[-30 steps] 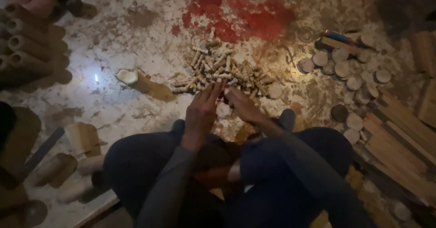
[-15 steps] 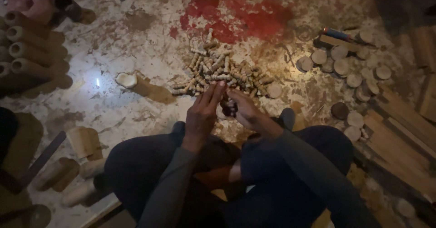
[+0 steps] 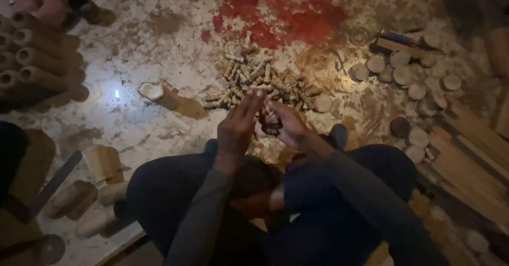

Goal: The person sits on the floor and repeatedly picks up small cylindrical clay pieces and flat circular clay discs. They press the discs onto the ends of the cylinders to assemble them, then place the finished units into a growing pile on the floor.

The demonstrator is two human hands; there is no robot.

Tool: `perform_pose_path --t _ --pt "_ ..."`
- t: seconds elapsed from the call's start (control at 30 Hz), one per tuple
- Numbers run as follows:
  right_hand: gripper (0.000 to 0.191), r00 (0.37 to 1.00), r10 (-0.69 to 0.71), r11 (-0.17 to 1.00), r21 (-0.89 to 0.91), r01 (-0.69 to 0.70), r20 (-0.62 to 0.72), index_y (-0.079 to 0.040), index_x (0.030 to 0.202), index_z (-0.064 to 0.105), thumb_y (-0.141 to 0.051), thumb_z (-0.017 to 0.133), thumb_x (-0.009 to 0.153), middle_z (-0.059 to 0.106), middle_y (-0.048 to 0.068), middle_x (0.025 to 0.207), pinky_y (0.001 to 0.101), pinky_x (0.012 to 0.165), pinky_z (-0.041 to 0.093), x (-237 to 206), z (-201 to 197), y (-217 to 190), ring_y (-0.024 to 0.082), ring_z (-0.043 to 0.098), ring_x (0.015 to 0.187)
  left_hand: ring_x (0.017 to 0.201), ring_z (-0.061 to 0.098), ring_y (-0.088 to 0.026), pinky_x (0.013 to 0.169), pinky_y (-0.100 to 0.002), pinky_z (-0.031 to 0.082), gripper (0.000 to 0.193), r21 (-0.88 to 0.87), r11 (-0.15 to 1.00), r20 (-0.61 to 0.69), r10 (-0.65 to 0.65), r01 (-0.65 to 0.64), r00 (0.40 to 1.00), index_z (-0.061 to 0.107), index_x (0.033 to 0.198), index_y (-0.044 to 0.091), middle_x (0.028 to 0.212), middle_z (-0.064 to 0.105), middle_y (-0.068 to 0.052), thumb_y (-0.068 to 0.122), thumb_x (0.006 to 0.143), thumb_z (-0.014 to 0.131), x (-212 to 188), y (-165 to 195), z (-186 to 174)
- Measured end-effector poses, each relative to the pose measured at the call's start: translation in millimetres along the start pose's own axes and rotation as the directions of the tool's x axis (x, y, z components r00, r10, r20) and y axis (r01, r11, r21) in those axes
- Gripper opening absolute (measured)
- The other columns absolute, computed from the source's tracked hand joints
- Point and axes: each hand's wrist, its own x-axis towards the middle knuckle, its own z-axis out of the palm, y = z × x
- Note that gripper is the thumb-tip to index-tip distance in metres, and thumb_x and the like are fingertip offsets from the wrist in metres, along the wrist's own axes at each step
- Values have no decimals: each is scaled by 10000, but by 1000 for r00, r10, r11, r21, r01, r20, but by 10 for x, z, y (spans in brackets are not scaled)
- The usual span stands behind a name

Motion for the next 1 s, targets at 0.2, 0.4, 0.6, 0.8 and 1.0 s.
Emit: perform_pose_path --t 0.2,0.4,0.6,0.8,1.0 --pt "314 957 -89 996 50 78 276 -107 931 539 -331 470 1140 387 -52 717 288 590 309 -38 -39 -110 108 323 628 1093 725 -317 871 -392 595 573 32 998 -165 -55 61 985 602 1476 176 1336 686 -128 -73 960 609 -8 -10 -39" --pt "365 993 15 1000 2 -15 119 -99 965 573 -401 431 1116 378 -48 670 297 584 317 -99 63 -123 108 310 586 1018 729 -329 812 -412 599 633 53 996 -50 -71 73 996 607 1478 152 1331 716 -146 -103 901 554 13 44 -17" --pt "336 964 -76 997 9 76 255 -85 991 582 -359 437 1119 417 -35 716 306 642 353 -84 41 -170 128 382 650 1052 739 -302 828 -395 607 531 23 988 -138 -149 154 979 619 1465 205 1265 723 -109 -36 991 616 13 30 -72" --pt "246 990 -128 987 -88 134 65 -123 1044 593 -337 483 1096 450 -39 770 304 626 357 109 -240 42 120 405 661 984 731 -283 785 -402 603 574 125 992 -117 -11 26 993 638 1425 193 1259 748 -105 -19 892 621 -18 101 0" --pt "287 970 -217 971 -81 226 111 -77 1184 596 -338 496 1120 587 40 930 346 685 461 271 -626 151 168 511 743 900 709 -311 766 -436 581 560 95 962 -1 -257 255 967 654 1439 208 1008 747 -105 6 917 675 20 96 -10"
